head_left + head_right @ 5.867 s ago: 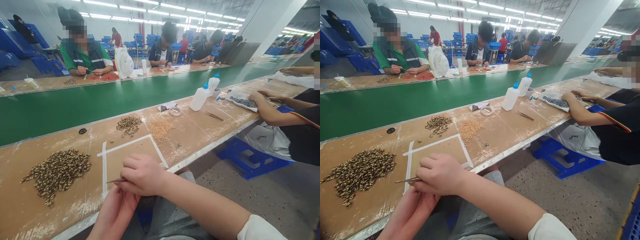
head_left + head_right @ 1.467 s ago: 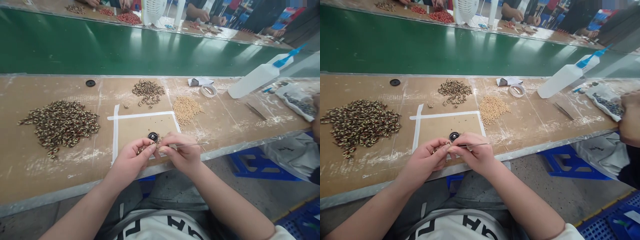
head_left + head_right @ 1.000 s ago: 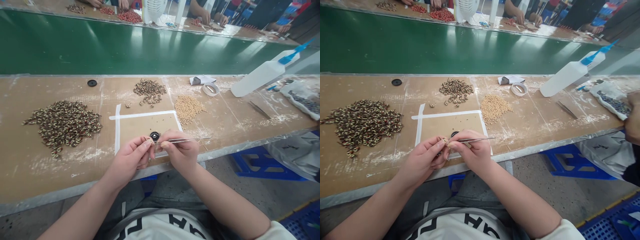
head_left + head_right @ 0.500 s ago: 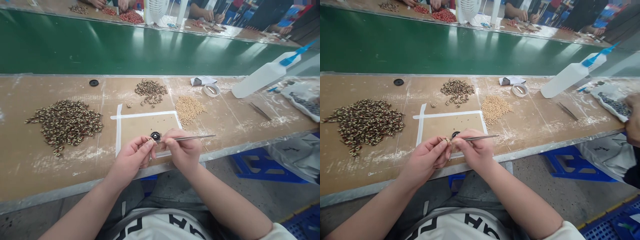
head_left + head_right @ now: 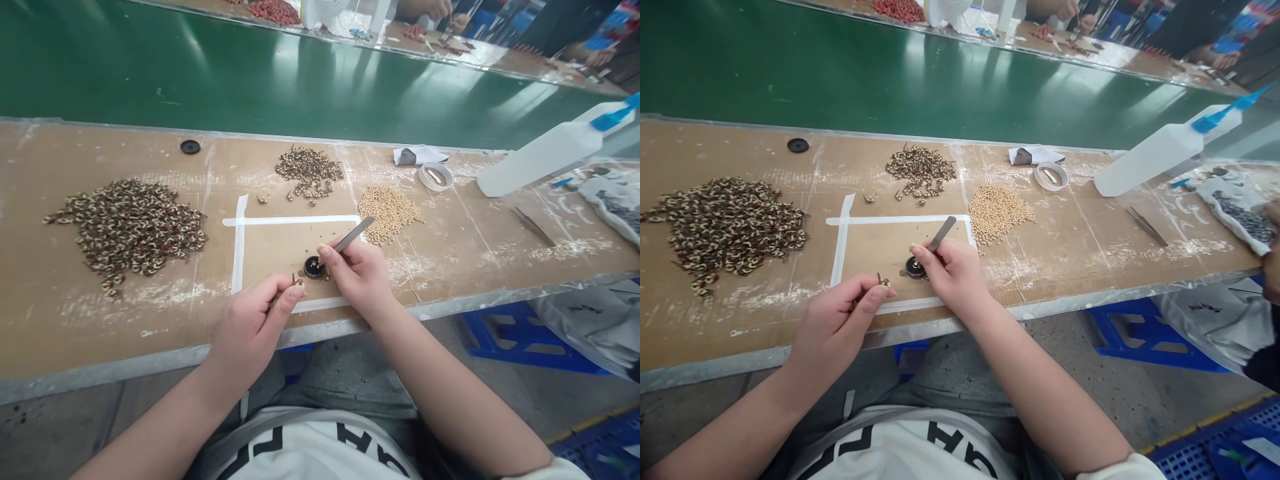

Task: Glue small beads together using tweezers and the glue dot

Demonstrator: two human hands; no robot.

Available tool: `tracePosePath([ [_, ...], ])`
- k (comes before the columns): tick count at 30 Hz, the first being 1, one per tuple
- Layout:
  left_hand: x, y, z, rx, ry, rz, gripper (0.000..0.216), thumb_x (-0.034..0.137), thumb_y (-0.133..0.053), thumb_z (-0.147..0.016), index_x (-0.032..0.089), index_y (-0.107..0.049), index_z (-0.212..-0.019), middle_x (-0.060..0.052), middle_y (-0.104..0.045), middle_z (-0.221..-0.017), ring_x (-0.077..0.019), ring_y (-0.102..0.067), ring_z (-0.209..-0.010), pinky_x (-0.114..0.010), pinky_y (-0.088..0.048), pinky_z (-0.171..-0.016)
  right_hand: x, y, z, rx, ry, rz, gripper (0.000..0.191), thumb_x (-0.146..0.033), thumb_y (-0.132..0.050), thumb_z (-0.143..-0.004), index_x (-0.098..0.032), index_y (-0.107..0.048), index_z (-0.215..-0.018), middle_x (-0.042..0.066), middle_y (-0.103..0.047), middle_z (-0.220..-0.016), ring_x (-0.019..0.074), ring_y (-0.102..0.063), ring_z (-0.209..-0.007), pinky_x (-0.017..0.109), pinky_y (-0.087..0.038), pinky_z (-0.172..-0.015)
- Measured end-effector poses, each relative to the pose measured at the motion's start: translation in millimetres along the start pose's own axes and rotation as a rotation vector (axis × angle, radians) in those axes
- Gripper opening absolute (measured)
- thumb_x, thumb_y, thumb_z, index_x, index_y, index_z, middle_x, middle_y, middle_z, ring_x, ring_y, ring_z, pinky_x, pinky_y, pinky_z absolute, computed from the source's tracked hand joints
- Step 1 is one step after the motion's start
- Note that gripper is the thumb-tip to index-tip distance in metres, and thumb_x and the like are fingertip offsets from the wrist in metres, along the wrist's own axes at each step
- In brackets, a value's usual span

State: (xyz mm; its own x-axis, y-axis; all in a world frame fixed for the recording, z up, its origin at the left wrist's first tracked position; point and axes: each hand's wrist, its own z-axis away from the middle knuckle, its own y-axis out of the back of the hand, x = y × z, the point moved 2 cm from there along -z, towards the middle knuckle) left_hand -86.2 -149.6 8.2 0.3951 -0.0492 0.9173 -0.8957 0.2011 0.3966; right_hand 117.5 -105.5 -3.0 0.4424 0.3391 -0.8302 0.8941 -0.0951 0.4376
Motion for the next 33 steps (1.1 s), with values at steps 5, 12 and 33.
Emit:
tracePosePath([
  [5,0.6,0.1,-0.9,0.01,-0.11,-0.134,0.031,0.039,-0.059,-0.109,0.022,-0.063,-0.083,0.004,-0.054,-0.066,-0.0142,-0.048,-0.06,-0.028,-0.034,-0.063,0.7,-1.4,-0.9,-0.013,0.014,0.016,0.03,-0.037,-0.066,-0.106,-0.021,-0.072,-0.081,0.002,-0.073,-0.073,0.016,-0.066,-0.066,0.03,-0.048,-0.064],
  [12,0.0,-3.7,-1.8,-0.055,-0.164,-0.251,0.03,0.033,-0.053,-0.111,0.022,-0.058,-0.084,0.004,-0.057,-0.07,-0.0142,-0.049,-0.061,-0.028,-0.035,-0.064,3.7,-2.4,-2.2,-0.02,-0.02,0.01,0.035,-0.042,-0.065,-0.106,-0.02,-0.071,-0.079,0.001,-0.072,-0.07,0.0154,-0.065,-0.064,0.029,-0.048,-0.063],
  [33,-1.9,-9.6,-6.0,-0.051,-0.282,-0.409,0.023,0.028,-0.055,-0.11,0.021,-0.066,-0.092,0.002,-0.068,-0.075,-0.0154,-0.059,-0.065,-0.028,-0.036,-0.064,-3.0,-8.7,5.4,0.03,-0.349,-0.62,0.051,-0.063,-0.076,-0.096,-0.02,-0.066,-0.071,-0.004,-0.057,-0.052,0.0089,-0.048,-0.042,0.025,-0.037,-0.046],
])
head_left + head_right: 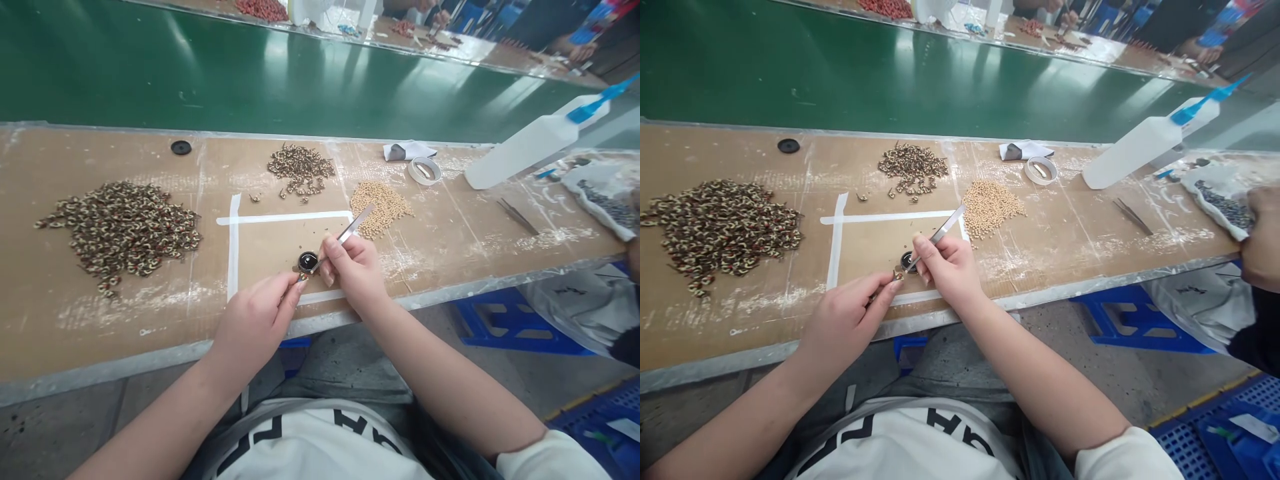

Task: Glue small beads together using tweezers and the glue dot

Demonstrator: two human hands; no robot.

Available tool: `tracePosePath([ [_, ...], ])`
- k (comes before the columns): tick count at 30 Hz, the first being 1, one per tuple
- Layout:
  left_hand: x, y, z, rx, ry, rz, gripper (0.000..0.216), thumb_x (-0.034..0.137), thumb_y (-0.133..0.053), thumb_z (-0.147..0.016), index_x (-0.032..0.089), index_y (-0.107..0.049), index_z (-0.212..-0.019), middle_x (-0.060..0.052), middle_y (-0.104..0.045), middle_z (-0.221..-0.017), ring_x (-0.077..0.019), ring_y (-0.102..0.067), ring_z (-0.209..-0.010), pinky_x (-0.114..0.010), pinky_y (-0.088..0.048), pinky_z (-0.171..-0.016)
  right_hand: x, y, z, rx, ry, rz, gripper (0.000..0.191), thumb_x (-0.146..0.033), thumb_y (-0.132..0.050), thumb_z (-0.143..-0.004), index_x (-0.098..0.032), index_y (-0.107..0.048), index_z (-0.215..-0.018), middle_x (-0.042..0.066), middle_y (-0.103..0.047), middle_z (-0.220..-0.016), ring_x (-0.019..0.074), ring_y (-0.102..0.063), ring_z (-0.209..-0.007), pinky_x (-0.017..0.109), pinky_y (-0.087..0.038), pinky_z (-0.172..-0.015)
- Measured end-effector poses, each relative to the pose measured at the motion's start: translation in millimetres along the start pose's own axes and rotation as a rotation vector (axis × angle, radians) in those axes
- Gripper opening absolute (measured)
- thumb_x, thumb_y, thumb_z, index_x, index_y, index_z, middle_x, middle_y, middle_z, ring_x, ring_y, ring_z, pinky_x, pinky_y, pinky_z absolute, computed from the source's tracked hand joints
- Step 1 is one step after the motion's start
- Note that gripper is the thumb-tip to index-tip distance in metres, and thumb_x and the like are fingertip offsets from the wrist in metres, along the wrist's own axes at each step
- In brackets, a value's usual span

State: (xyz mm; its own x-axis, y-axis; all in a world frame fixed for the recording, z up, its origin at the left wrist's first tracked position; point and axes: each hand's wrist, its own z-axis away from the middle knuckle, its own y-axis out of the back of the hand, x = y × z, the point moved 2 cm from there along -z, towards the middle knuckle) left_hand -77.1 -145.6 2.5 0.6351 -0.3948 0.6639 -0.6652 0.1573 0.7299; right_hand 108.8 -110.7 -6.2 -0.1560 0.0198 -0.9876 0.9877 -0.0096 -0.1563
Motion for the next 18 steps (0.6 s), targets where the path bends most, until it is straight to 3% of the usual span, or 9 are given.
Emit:
tracePosePath([
  [18,1.1,-3.3,0.2,0.017,0.013,-0.037,0.019,0.028,-0.059,-0.108,0.021,-0.07,-0.095,0.003,-0.071,-0.075,-0.0161,-0.064,-0.066,-0.029,-0.038,-0.064,0.0,-4.3,1.1,0.021,-0.06,-0.006,0.052,-0.065,-0.081,-0.09,-0.018,-0.069,-0.07,-0.004,-0.059,-0.05,0.0081,-0.049,-0.04,0.022,-0.038,-0.042],
])
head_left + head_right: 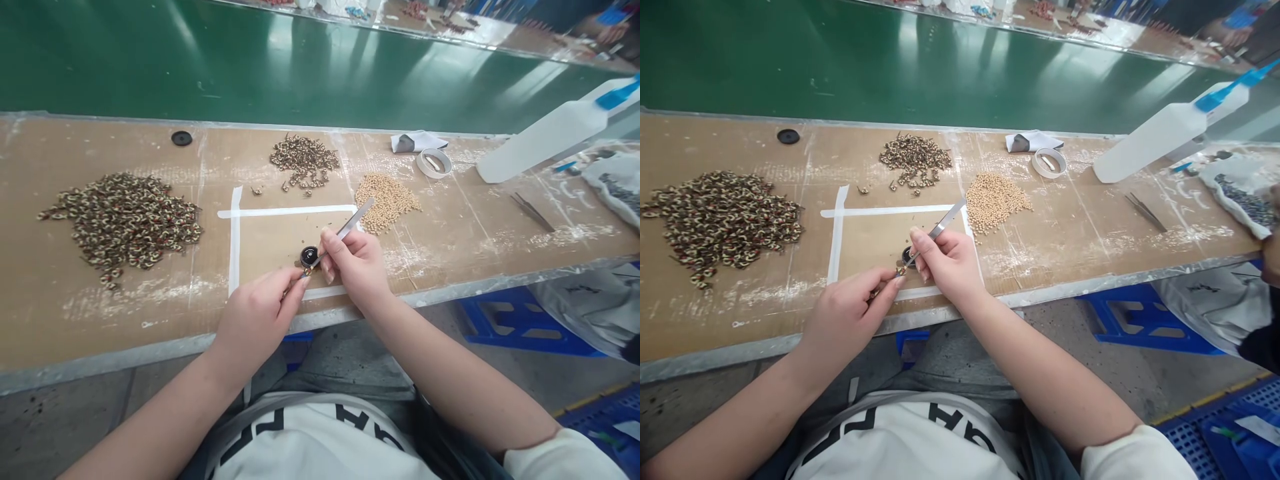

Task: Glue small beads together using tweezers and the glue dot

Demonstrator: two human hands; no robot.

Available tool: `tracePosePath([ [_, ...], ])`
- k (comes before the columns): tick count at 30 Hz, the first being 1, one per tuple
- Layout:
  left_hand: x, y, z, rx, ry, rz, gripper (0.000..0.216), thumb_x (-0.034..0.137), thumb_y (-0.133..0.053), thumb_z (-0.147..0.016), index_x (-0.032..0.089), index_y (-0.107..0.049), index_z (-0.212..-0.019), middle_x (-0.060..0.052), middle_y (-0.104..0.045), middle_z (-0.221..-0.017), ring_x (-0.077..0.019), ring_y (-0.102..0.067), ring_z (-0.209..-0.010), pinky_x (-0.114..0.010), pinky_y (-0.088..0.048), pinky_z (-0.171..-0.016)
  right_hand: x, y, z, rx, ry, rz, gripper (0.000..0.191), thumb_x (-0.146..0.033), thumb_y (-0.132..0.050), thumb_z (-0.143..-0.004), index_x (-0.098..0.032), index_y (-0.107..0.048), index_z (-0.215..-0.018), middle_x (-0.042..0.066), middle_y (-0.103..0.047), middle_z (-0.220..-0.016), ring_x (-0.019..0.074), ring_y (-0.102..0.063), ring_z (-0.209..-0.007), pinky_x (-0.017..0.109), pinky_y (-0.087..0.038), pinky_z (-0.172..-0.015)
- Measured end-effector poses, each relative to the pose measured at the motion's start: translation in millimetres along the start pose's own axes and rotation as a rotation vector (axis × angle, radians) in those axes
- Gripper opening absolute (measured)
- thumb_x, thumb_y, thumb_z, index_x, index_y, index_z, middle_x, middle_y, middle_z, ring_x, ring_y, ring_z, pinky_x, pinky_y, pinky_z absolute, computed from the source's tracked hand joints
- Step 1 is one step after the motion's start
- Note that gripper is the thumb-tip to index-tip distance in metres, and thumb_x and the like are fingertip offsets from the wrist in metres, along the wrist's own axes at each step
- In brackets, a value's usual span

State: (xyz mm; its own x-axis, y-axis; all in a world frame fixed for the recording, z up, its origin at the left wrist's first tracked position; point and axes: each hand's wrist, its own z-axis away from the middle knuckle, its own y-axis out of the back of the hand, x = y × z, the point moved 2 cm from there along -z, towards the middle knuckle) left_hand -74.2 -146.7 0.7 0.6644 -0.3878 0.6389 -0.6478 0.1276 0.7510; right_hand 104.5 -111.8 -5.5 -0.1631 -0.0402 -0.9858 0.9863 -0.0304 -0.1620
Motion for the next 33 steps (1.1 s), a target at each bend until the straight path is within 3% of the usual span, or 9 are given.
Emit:
tracePosePath([
  [33,-0.4,1.2,-0.1,-0.045,0.053,-0.03,0.023,0.032,-0.054,-0.108,0.022,-0.069,-0.094,-0.001,-0.075,-0.081,-0.0199,-0.067,-0.07,-0.031,-0.04,-0.066,-1.0,-3.6,-0.5,-0.063,0.029,0.066,0.058,-0.071,-0.078,-0.088,-0.02,-0.066,-0.064,-0.003,-0.057,-0.05,0.0092,-0.048,-0.042,0.024,-0.042,-0.043],
])
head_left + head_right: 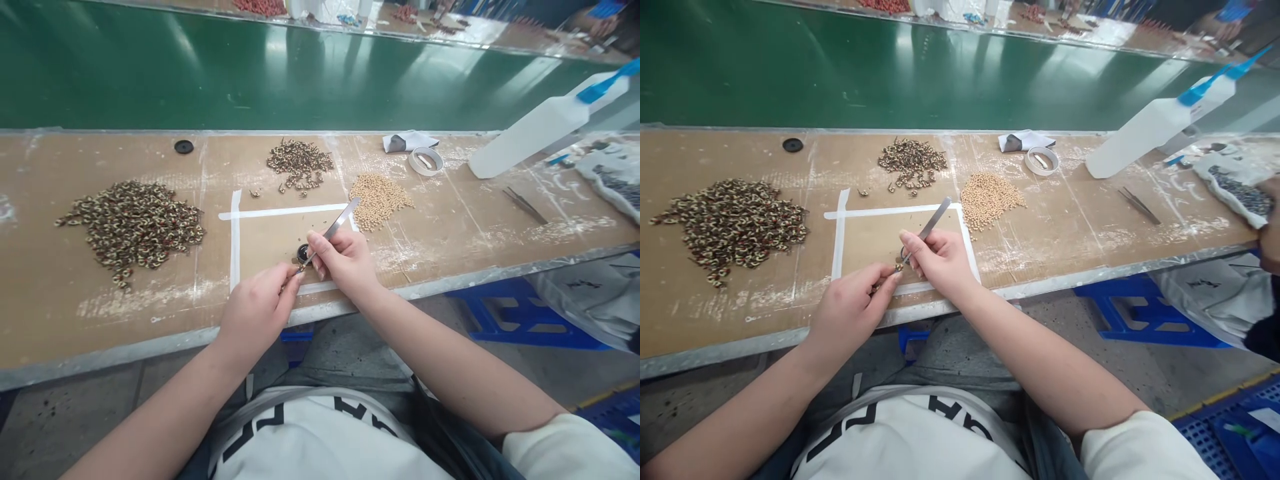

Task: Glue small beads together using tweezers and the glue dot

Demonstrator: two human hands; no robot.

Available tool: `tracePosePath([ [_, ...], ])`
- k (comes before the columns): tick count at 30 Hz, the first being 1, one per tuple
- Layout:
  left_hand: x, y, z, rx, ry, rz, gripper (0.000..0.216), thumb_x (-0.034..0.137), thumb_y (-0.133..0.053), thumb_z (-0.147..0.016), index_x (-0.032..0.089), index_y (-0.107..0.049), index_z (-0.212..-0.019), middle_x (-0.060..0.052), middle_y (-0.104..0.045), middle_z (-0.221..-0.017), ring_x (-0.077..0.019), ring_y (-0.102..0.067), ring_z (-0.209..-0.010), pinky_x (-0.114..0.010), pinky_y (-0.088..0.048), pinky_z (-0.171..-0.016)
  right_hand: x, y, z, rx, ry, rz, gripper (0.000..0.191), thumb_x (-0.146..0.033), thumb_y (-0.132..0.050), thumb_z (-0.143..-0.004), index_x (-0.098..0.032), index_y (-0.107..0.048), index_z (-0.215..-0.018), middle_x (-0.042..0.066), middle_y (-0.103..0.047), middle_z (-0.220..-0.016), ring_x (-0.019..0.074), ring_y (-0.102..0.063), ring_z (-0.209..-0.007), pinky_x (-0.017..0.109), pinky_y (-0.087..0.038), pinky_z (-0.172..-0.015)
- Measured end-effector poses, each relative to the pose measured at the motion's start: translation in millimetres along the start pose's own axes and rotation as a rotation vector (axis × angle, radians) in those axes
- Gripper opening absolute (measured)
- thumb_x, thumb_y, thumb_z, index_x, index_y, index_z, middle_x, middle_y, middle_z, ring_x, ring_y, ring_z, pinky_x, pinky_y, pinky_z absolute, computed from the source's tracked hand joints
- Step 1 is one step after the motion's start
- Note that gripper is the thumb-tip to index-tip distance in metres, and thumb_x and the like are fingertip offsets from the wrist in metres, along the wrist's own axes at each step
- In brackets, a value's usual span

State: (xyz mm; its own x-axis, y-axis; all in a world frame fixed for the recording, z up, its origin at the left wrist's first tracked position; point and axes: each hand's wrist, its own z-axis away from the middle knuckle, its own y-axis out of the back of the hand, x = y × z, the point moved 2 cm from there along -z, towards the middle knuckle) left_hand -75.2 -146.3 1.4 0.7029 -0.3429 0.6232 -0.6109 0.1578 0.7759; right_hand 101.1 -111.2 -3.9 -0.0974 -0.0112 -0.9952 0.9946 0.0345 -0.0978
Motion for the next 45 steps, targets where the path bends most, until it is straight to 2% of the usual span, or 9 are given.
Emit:
tracePosePath([
  [8,4.0,7.6,-6.7,-0.031,0.029,-0.064,0.031,0.041,-0.051,-0.109,0.022,-0.072,-0.095,-0.004,-0.079,-0.086,-0.0239,-0.071,-0.078,-0.032,-0.043,-0.069,7.2,5.4,-3.0,0.09,0.026,-0.037,0.053,-0.068,-0.073,-0.094,-0.02,-0.068,-0.071,-0.004,-0.058,-0.052,0.0088,-0.05,-0.044,0.023,-0.042,-0.045],
  [18,-16.9,72.3,-49.8,-0.054,0.208,-0.477,0.037,0.051,-0.056,-0.103,0.024,-0.069,-0.082,-0.007,-0.074,-0.071,-0.028,-0.066,-0.065,-0.032,-0.034,-0.058,-1.8,10.8,6.3,0.185,0.24,0.072,0.048,-0.061,-0.073,-0.097,-0.019,-0.072,-0.073,0.001,-0.066,-0.061,0.0135,-0.06,-0.058,0.027,-0.049,-0.058],
  [21,-18.7,84.3,-48.9,0.024,0.268,-0.373,0.042,0.063,-0.058,-0.1,0.024,-0.069,-0.087,-0.006,-0.07,-0.07,-0.0255,-0.061,-0.062,-0.031,-0.032,-0.056,-2.3,17.2,7.3,0.261,0.222,0.014,0.046,-0.06,-0.072,-0.098,-0.018,-0.074,-0.077,0.0,-0.066,-0.062,0.0128,-0.059,-0.054,0.027,-0.048,-0.056],
  [24,-11.9,85.5,-38.9,0.112,0.345,0.096,0.056,0.076,-0.04,-0.103,0.025,-0.064,-0.108,0.001,-0.053,-0.064,-0.0191,-0.045,-0.053,-0.029,-0.029,-0.053,-0.5,22.5,5.4,0.3,0.233,-0.035,0.045,-0.06,-0.072,-0.098,-0.018,-0.076,-0.081,0.001,-0.067,-0.063,0.0131,-0.059,-0.055,0.027,-0.048,-0.056],
  [27,4.6,73.7,-26.6,-0.031,0.455,0.669,0.074,0.085,-0.013,-0.1,0.027,-0.052,-0.122,0.009,-0.029,-0.062,-0.0145,-0.016,-0.048,-0.026,-0.018,-0.048,-1.3,19.2,6.3,0.196,0.255,0.008,0.043,-0.058,-0.073,-0.098,-0.019,-0.077,-0.08,0.002,-0.069,-0.064,0.0149,-0.062,-0.058,0.027,-0.049,-0.057],
  [30,25.0,59.9,-14.4,-0.208,0.494,0.885,0.08,0.091,-0.009,-0.096,0.028,-0.045,-0.132,0.01,-0.027,-0.062,-0.0133,-0.006,-0.053,-0.025,-0.01,-0.049,-8.6,8.0,16.3,-0.015,0.317,0.109,0.036,-0.051,-0.072,-0.1,-0.019,-0.078,-0.084,0.003,-0.072,-0.069,0.016,-0.063,-0.061,0.028,-0.049,-0.058],
  [36,44.8,39.8,8.7,-0.351,0.472,0.859,0.086,0.096,-0.023,-0.092,0.03,-0.042,-0.144,0.008,-0.032,-0.069,-0.0127,-0.012,-0.058,-0.025,-0.012,-0.052,-30.6,-1.0,52.2,-0.28,0.496,0.437,0.029,-0.042,-0.063,-0.107,-0.02,-0.074,-0.091,0.001,-0.068,-0.069,0.0153,-0.06,-0.06,0.029,-0.044,-0.059],
  [40,50.4,30.0,20.3,-0.355,0.471,0.774,0.079,0.091,-0.031,-0.096,0.032,-0.044,-0.147,0.007,-0.031,-0.07,-0.0136,-0.019,-0.059,-0.026,-0.016,-0.053,-36.8,5.4,71.9,-0.373,0.668,0.683,0.021,-0.033,-0.059,-0.109,-0.02,-0.068,-0.095,0.007,-0.079,-0.089,0.0198,-0.071,-0.077,0.03,-0.045,-0.064],
  [45,58.6,20.4,27.4,-0.394,0.476,0.75,0.072,0.086,-0.034,-0.1,0.031,-0.047,-0.145,0.007,-0.028,-0.068,-0.0142,-0.021,-0.06,-0.026,-0.016,-0.053,-33.8,11.8,86.2,-0.343,0.818,0.901,0.017,-0.027,-0.058,-0.11,-0.019,-0.065,-0.097,0.005,-0.079,-0.087,0.0192,-0.071,-0.074,0.031,-0.045,-0.063],
])
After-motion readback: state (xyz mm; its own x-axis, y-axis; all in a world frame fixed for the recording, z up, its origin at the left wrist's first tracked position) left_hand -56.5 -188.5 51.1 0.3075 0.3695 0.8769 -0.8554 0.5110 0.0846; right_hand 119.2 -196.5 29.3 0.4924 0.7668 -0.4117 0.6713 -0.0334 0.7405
